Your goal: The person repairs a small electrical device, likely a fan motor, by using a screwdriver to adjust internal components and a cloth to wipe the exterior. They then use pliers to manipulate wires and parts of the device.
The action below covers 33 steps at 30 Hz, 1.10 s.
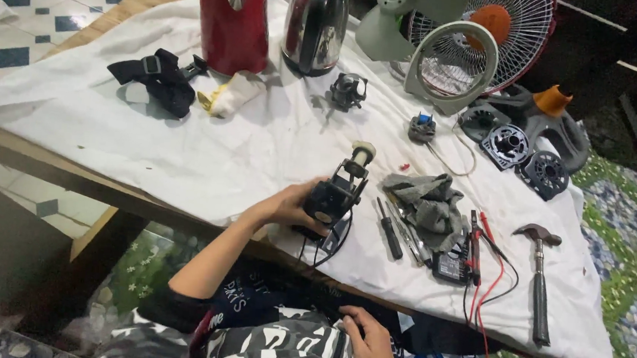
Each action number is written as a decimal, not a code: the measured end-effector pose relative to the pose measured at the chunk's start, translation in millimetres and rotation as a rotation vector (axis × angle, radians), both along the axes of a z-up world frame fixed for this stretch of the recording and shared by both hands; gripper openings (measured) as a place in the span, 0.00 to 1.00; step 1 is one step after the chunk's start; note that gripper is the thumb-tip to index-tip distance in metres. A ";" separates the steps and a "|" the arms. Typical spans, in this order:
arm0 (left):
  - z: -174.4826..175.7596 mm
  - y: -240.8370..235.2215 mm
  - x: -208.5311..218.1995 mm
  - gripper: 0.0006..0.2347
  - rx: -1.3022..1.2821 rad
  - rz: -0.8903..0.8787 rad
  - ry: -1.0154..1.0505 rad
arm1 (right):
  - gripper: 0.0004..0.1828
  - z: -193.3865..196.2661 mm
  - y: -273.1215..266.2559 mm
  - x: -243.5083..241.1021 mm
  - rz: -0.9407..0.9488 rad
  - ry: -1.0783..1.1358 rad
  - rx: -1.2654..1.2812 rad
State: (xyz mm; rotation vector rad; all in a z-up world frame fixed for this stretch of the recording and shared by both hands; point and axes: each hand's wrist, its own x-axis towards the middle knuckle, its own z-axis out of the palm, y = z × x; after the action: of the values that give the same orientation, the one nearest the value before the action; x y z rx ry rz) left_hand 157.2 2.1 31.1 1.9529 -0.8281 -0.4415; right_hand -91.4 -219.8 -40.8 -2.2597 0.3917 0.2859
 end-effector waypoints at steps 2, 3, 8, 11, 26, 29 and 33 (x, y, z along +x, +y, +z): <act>-3.3 -5.9 3.1 0.45 -0.005 -0.035 0.009 | 0.18 -0.7 -0.5 -0.2 -0.001 0.032 -0.015; -6.0 -6.9 4.0 0.46 0.000 0.008 -0.041 | 0.18 -2.4 -0.9 -0.4 -0.005 0.012 -0.006; -8.1 -17.3 3.0 0.43 -0.065 0.122 -0.191 | 0.19 8.5 3.2 3.4 -0.057 0.118 -0.001; -0.5 -28.1 1.4 0.41 -0.162 0.112 -0.150 | 0.19 0.9 0.8 0.2 -0.039 0.090 -0.026; -13.3 -32.4 -2.1 0.38 -0.165 0.360 -0.023 | 0.12 18.5 -26.5 -17.1 -0.254 -0.346 0.460; -12.8 -31.3 -6.7 0.39 -0.255 0.297 -0.040 | 0.12 55.9 -29.1 1.5 -0.350 -0.630 0.458; -19.2 -33.4 -7.8 0.39 -0.252 0.266 -0.141 | 0.11 89.0 -8.1 47.2 -0.290 -0.880 0.206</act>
State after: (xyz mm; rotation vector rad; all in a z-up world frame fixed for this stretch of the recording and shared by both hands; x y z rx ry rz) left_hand 149.4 -31.3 11.9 1.8381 -0.6626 -0.0393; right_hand -44.2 -227.9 48.3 -1.8675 0.1927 -0.7624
